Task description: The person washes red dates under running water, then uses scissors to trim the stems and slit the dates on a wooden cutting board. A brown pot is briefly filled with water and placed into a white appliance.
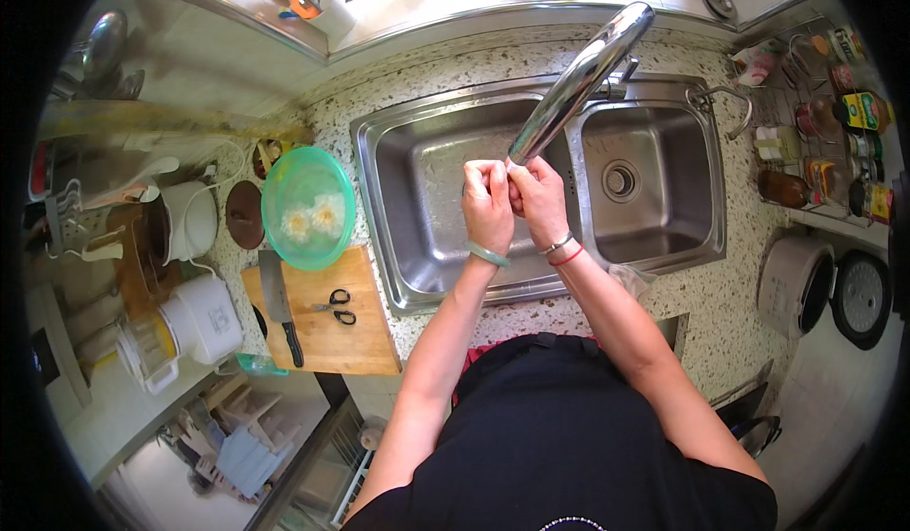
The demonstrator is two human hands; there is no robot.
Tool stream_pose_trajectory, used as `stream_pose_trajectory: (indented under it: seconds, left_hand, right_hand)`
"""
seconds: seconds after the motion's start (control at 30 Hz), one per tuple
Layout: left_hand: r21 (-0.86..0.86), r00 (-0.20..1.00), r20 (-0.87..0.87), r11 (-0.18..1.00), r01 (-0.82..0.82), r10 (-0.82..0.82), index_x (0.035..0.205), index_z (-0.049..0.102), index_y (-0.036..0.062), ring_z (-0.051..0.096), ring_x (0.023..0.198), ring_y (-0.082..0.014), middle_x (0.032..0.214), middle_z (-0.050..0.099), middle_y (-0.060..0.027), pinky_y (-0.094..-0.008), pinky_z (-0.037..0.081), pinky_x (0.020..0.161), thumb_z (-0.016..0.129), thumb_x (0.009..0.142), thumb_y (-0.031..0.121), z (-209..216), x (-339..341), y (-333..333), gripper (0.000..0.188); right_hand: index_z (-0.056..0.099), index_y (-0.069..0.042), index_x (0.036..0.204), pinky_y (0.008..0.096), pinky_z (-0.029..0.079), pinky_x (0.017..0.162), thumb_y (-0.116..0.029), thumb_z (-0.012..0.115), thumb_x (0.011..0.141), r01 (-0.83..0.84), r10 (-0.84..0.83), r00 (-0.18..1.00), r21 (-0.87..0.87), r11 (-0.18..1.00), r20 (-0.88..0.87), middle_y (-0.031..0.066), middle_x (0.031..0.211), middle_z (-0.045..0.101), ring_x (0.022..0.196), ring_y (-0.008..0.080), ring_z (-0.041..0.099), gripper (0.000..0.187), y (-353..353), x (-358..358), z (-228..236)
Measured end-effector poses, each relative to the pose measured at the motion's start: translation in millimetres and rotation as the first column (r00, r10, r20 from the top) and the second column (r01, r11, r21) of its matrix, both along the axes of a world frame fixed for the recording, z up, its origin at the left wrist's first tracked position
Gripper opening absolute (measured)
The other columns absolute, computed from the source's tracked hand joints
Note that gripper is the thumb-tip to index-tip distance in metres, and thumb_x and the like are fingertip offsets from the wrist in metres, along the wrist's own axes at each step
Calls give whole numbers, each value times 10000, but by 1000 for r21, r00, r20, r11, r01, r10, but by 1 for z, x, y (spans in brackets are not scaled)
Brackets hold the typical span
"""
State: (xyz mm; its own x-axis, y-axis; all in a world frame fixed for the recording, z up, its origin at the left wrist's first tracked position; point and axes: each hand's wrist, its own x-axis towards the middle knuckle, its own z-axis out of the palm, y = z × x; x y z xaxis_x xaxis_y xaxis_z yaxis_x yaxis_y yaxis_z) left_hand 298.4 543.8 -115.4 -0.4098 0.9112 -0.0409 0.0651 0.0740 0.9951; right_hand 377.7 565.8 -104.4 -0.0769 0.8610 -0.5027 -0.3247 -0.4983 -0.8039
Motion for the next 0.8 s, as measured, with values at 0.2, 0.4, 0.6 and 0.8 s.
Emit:
stream_pose_trajectory:
  seconds: [0.2, 0.4, 0.6, 0.8]
  left_hand:
    - [-98, 936, 352, 994, 50, -13, 899, 498, 33, 503, 634, -65, 759, 576, -15, -230, 438, 555, 447, 999, 236, -7, -12, 2, 232]
    - [-13, 982, 185, 999, 42, -39, 1016, 522, 27, 524, 654, -80, 786, 584, -27, -239, 457, 597, 502, 976, 189, -2, 3, -6, 167]
    - [-6, 998, -46, 999, 37, -37, 935, 474, 36, 458, 582, -46, 677, 525, 4, -224, 389, 498, 523, 966, 179, 5, 5, 0, 154]
    - [-121, 910, 409, 992, -20, 69, 842, 526, 46, 451, 491, -57, 623, 534, -4, -220, 353, 431, 477, 988, 272, -3, 1, 10, 273]
  right_hand:
    - [510, -69, 740, 199, 254, 371, -164, 569, 926, 37, -41, 995, -46, 998, -93, -26, 554, 471, 411, 38, 360, 218, -2, -1, 7]
    - [519, -82, 721, 203, 239, 367, -222, 594, 918, 61, -76, 990, -127, 990, -117, -41, 553, 462, 414, 29, 342, 253, -1, 1, 9]
    - [565, -64, 727, 203, 299, 390, -273, 624, 907, 97, -92, 993, -63, 993, 69, -30, 577, 508, 469, 28, 413, 283, -6, 1, 7]
    - [580, -35, 762, 205, 354, 401, -250, 628, 908, 79, -101, 977, 122, 989, 188, -9, 591, 548, 508, 32, 474, 265, -9, -5, 3]
